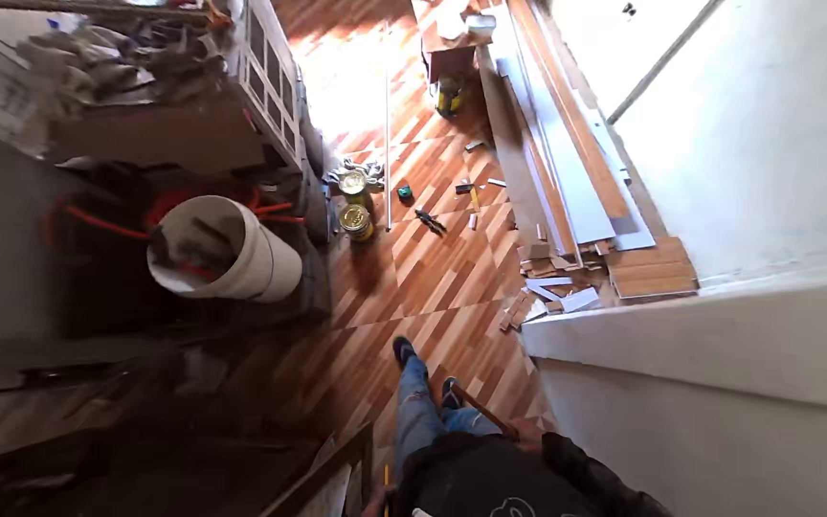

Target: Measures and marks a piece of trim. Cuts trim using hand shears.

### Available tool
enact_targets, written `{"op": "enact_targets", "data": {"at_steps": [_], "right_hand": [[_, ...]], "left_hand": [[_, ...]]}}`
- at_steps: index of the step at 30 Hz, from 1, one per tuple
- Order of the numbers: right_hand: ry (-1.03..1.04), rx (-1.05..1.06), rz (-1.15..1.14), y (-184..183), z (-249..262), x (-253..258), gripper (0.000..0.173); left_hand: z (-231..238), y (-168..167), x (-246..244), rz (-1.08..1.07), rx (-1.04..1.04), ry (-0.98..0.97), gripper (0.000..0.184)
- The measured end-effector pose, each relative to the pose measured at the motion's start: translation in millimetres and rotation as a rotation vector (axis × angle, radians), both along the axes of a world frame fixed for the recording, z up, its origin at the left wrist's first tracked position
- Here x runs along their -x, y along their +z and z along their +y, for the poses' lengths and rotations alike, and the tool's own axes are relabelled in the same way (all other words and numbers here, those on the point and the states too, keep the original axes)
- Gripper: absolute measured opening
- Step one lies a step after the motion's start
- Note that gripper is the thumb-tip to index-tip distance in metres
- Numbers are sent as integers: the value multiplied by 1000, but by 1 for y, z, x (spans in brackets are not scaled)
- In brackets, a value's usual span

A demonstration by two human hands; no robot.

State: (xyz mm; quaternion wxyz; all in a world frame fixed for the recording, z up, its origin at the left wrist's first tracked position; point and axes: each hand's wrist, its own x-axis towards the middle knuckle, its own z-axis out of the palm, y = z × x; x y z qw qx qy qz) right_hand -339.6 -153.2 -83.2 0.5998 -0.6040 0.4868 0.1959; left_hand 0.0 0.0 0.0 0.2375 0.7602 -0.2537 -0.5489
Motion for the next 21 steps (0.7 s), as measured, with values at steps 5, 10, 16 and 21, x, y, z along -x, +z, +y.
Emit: {"op": "enact_targets", "data": {"at_steps": [5,10,16,21], "right_hand": [[-200,-169,223,27,-132,-39,41],[-717,-111,264,19,-188,-21,49],[-1143,-6,542,14,-325,10,50],[-1032,108,498,-112,-477,75,57]], "left_hand": [[-170,-50,-42,-37,66,-344,24],[-367,-52,-82,-98,-15,-899,65],[-618,-47,-64,-63,-150,-1230,103],[-783,-169,27,-55,-86,-1237,48]]}}
